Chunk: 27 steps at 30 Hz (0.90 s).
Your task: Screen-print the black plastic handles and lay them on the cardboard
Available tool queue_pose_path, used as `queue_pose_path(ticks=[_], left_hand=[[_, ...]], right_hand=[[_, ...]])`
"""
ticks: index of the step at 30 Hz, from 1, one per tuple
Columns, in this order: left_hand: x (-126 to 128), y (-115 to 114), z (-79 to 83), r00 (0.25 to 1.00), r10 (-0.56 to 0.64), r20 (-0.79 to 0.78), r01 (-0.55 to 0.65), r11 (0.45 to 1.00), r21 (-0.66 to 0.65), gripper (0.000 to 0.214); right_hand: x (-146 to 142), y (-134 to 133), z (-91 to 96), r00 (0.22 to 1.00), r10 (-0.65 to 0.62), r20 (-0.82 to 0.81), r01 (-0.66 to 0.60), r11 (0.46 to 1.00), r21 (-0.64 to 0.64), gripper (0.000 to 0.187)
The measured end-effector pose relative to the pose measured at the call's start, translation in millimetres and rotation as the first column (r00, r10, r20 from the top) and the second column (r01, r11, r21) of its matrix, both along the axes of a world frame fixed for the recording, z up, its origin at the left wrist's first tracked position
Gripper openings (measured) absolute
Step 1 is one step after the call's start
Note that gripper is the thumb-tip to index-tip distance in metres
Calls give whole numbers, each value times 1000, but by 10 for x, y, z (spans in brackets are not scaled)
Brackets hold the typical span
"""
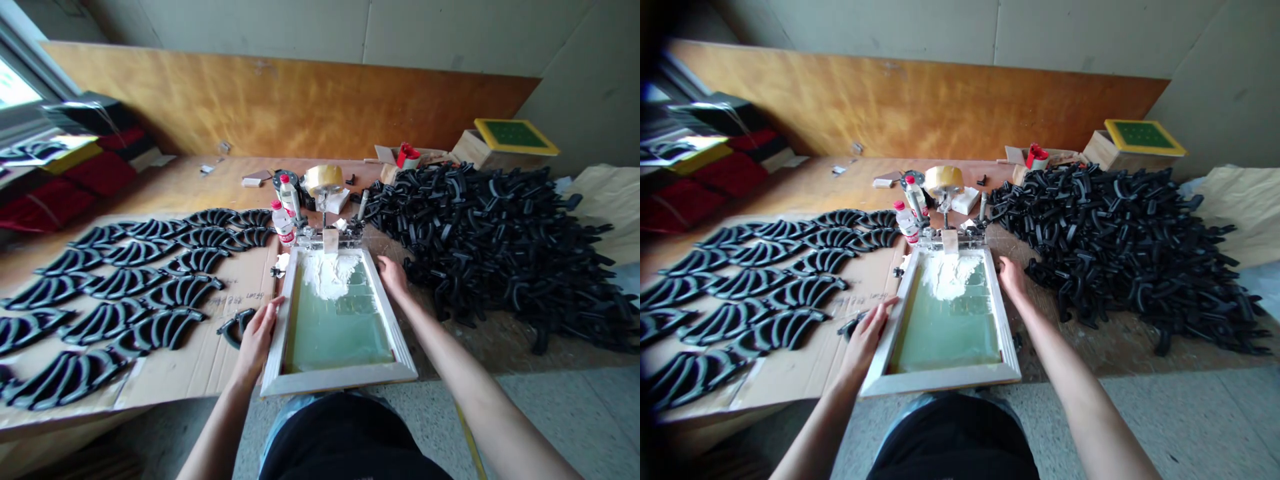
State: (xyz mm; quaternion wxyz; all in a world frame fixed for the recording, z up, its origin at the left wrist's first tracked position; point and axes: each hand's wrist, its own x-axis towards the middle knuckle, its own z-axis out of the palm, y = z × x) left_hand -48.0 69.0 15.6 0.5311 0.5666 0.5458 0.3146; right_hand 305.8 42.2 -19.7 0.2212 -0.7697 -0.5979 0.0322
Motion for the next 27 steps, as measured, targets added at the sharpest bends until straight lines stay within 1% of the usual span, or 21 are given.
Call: queue_pose_path(ticks=[1,2,3,4,5,6,8,10,11,12,13,14,16,17,18,19,22,23,24,25,27], left_hand=[[-15,-22,-127,1000,-4,8,4,1000,-27,70],[-18,-34,-248,1000,-13,16,14,998,-56,77],[-15,-39,-356,1000,-21,14,22,997,-77,82],[-8,-37,-446,1000,-30,-4,30,996,-88,84],[-2,-32,-518,999,-35,-33,32,996,-84,84],[2,-25,-572,997,-39,-70,35,997,-66,81],[0,-12,-637,990,-44,-133,41,999,-30,76],[-12,-5,-670,985,-59,-160,54,998,-34,72],[-18,-5,-683,985,-64,-161,58,997,-42,71],[-22,-5,-696,986,-66,-154,59,997,-47,71],[-25,-6,-708,988,-66,-142,60,997,-47,70],[-26,-7,-720,990,-63,-127,58,997,-44,70],[-22,-8,-735,993,-55,-106,51,998,-41,70],[-19,-8,-736,993,-52,-103,48,998,-42,70],[-16,-8,-732,993,-48,-105,43,998,-47,71],[-13,-8,-725,993,-42,-110,36,998,-53,71],[-7,-9,-696,992,-26,-123,19,998,-60,73],[-7,-10,-691,992,-23,-126,16,998,-59,73],[-7,-10,-688,991,-23,-129,16,998,-56,73],[-7,-11,-688,991,-24,-132,17,998,-53,72],[-6,-14,-678,990,-24,-137,18,999,-51,71]], right_hand=[[23,100,69,999,-50,11,50,997,65,37],[-2,225,139,997,-65,31,60,988,140,43],[-68,365,205,997,-42,62,28,977,209,50],[-167,509,261,995,16,103,-41,968,248,55],[-285,645,302,985,95,145,-129,962,242,56],[-409,761,326,969,172,176,-206,958,199,51],[-624,893,314,940,282,191,-298,953,60,31],[-747,854,248,921,345,183,-343,938,-47,16],[-769,776,211,905,386,179,-379,923,-72,12],[-767,671,182,878,444,178,-437,896,-81,12],[-745,553,168,838,516,176,-511,856,-79,12],[-712,439,169,783,597,174,-594,801,-76,13],[-634,271,211,660,736,154,-733,675,-84,11],[-604,233,238,618,774,138,-770,631,-92,9],[-584,223,258,606,786,123,-781,617,-93,8],[-576,233,263,625,772,116,-769,634,-82,9],[-611,268,177,729,670,139,-679,734,17,13],[-629,252,126,743,652,152,-664,746,53,16],[-641,221,80,741,652,161,-668,740,75,19],[-647,183,45,725,669,162,-686,723,82,20],[-642,135,40,695,705,141,-717,693,71,17]])
